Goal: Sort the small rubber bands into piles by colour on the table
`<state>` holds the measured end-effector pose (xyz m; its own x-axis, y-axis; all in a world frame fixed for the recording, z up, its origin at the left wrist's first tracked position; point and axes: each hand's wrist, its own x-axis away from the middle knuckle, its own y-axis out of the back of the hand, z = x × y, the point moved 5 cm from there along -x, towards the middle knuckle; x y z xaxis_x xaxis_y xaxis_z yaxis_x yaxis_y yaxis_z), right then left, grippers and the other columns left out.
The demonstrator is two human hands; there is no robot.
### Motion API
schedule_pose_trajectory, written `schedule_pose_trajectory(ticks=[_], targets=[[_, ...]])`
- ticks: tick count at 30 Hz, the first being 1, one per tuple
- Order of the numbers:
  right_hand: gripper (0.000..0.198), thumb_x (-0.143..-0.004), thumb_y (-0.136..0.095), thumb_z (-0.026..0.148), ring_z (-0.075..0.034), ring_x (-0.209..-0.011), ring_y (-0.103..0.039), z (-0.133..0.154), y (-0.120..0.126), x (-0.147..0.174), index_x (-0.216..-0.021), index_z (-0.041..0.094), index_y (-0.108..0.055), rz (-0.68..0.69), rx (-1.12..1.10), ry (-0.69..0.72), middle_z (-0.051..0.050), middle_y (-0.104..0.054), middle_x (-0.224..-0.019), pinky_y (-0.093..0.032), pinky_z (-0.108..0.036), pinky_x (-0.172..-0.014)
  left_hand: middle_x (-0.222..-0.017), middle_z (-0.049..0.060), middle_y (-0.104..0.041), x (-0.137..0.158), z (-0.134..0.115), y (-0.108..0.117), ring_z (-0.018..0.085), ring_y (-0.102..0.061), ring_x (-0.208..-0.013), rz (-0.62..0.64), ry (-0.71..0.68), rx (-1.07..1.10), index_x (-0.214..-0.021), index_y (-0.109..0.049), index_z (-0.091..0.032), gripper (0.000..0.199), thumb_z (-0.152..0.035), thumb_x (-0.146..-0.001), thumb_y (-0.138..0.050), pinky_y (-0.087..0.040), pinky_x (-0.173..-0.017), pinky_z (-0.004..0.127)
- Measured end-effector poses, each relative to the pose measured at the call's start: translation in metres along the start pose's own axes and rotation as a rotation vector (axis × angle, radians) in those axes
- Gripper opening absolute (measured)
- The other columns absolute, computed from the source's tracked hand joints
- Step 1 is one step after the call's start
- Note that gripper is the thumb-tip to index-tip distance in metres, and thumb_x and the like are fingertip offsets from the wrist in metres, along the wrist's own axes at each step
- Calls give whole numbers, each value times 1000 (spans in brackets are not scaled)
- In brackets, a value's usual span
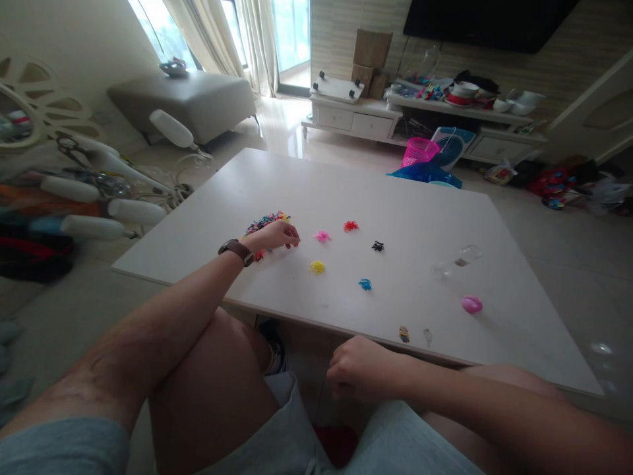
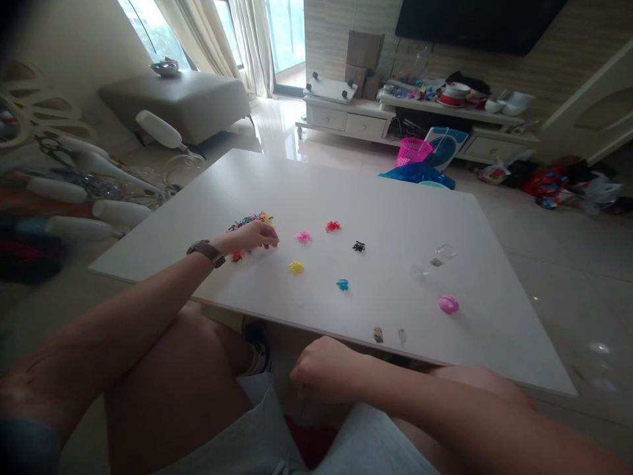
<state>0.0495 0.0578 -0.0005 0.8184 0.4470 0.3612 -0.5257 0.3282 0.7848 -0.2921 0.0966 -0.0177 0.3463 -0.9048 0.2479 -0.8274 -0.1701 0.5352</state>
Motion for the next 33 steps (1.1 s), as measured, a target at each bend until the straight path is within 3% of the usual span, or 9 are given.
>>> schedule_pose_trajectory(ticks=[3, 6, 10, 13, 18, 20, 23, 25, 33], targets=[[17, -96, -62, 25, -23, -87, -73, -1, 6, 2, -90, 17, -75, -33, -83, -6, -9, -77, -86, -51, -31, -75, -78, 9, -75, -2, 2, -1, 17, -65, -66, 7, -4, -3, -73, -75, -18, 21, -37, -68, -78, -41, -52, 25], [19, -85, -67, 10, -21, -99, -70, -3, 15, 4, -101, 16, -74, -173, -380, 52, -10, -76, -104, -53, -31, -85, -77, 8, -75, -2, 0, -2, 17, -65, -66, 11, -10, -4, -73, -75, -18, 19, -36, -69, -78, -42, -53, 25], [26, -88, -74, 37, -18, -85, -71, -23, 20, 3, -99, 13, -76, -351, -1071, -129, -8, -77, -91, -56, -33, -82, -77, 8, -76, 0, -6, -4, 16, -65, -65, 9, -10, -25, -73, -75, -17, 16, -33, -71, -77, -43, -54, 25], [40, -89, -73, 50, -17, -82, -72, -25, 25, 0, -97, 11, -78, -369, -1391, -127, -10, -78, -90, -57, -32, -81, -77, 7, -76, 1, -9, -5, 15, -65, -65, 17, -12, -55, -73, -76, -16, 16, -32, -72, -76, -43, -54, 23], [46, -82, -78, 57, -15, -77, -73, -27, 31, 0, -91, 12, -79, -398, -1517, -145, -11, -79, -92, -57, -28, -75, -75, 6, -76, -1, -9, -7, 14, -65, -65, 33, -11, -99, -74, -76, -16, 16, -31, -73, -75, -44, -55, 22], [47, -76, -83, 58, -14, -67, -70, -29, 28, 2, -84, 13, -76, -404, -1518, -199, -7, -77, -79, -56, -26, -66, -76, 6, -76, -2, -7, -8, 14, -65, -65, 33, -10, -107, -75, -76, -16, 15, -31, -74, -74, -44, -55, 22], [46, -61, -95, 51, -10, -52, -59, -33, 26, 4, -71, 15, -67, -452, -1490, -277, 2, -67, -59, -46, -23, -53, -78, 6, -77, -3, -6, -8, 15, -66, -67, 40, -24, -104, -76, -76, -16, 16, -32, -74, -75, -44, -55, 22], [49, -54, -100, 42, -8, -52, -55, -31, 31, 7, -67, 16, -60, -531, -1483, -273, 4, -64, -58, -40, -21, -51, -78, 6, -77, -4, -5, -9, 15, -66, -67, 49, -36, -99, -76, -76, -17, 16, -32, -74, -75, -44, -56, 22], [36, -83, -85, 28, -9, -65, -63, 9, 76, 42, -74, 19, -51, -637, -1536, 79, 0, -67, -71, -48, -22, -62, -74, 5, -75, -6, -6, -10, 16, -66, -67, 60, -61, -121, -76, -77, -17, 19, -35, -72, -75, -45, -57, 23]])
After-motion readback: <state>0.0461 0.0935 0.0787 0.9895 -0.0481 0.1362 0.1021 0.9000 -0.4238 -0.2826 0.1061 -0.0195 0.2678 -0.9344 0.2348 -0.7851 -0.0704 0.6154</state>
